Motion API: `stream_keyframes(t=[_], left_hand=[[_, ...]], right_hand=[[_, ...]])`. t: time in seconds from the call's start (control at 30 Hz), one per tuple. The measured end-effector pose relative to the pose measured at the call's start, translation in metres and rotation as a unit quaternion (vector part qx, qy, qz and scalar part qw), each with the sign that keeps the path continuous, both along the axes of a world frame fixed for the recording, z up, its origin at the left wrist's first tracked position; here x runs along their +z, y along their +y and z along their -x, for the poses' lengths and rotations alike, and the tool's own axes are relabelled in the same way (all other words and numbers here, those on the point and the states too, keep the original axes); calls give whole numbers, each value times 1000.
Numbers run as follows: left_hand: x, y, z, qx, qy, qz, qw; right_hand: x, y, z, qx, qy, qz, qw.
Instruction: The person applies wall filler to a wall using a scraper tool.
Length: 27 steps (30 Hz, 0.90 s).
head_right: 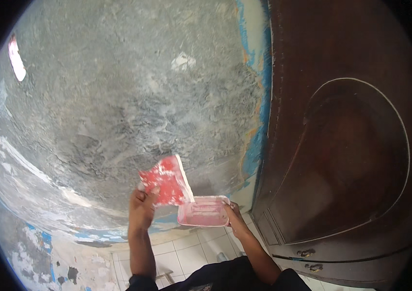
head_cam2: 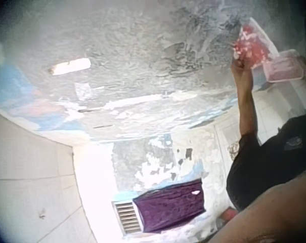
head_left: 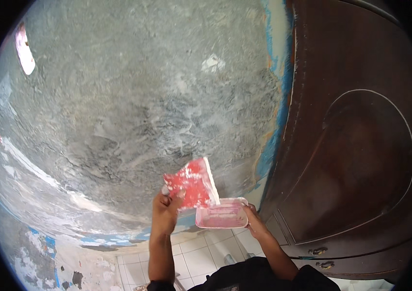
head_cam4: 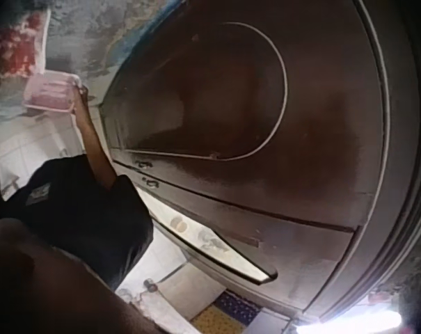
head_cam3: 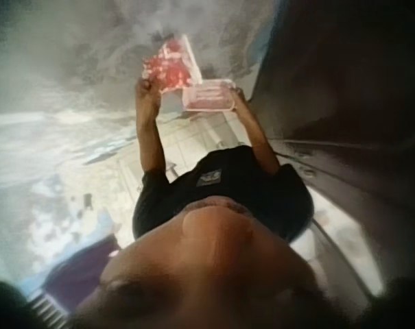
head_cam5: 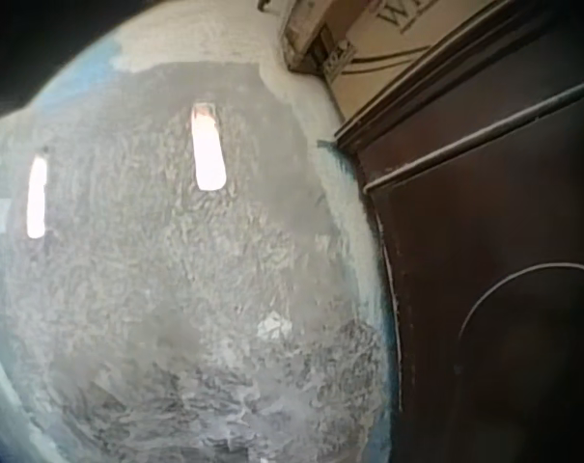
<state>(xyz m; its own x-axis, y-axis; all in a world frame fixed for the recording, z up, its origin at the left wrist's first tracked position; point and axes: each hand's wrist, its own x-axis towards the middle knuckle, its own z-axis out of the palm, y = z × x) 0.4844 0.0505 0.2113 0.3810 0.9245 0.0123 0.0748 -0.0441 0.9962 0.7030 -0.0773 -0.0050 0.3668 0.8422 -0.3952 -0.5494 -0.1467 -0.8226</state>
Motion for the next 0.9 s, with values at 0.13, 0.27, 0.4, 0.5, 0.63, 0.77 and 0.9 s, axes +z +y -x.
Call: stream_keyframes(t=[0.13,0.27,0.4,0.5,0.63,0.77,0.9], left_hand=[[112,-12,-62,-49,-117,-226,966],[195,-2,-126,-118,-55,-456,880],[251,-9,-200,1,126,-716,686],[253,7,-246,59,195,-838,506],[200,36,-287,138,305,-865,374],[136,75,-292,152,418,-838,317],[80,73,-285,122,451,-822,325]], right_hand=[[-9,-11,-8,-14,-13,22,1000],[-21,-27,-18,-28,-10,-5,1000],[-47,-48,-40,-36,18,28,999],[-55,-56,-53,-56,20,24,998],[-66,-68,-71,-40,32,4,999],[-51,-77,-73,-37,36,36,998],[-48,-87,-72,-10,31,19,999]])
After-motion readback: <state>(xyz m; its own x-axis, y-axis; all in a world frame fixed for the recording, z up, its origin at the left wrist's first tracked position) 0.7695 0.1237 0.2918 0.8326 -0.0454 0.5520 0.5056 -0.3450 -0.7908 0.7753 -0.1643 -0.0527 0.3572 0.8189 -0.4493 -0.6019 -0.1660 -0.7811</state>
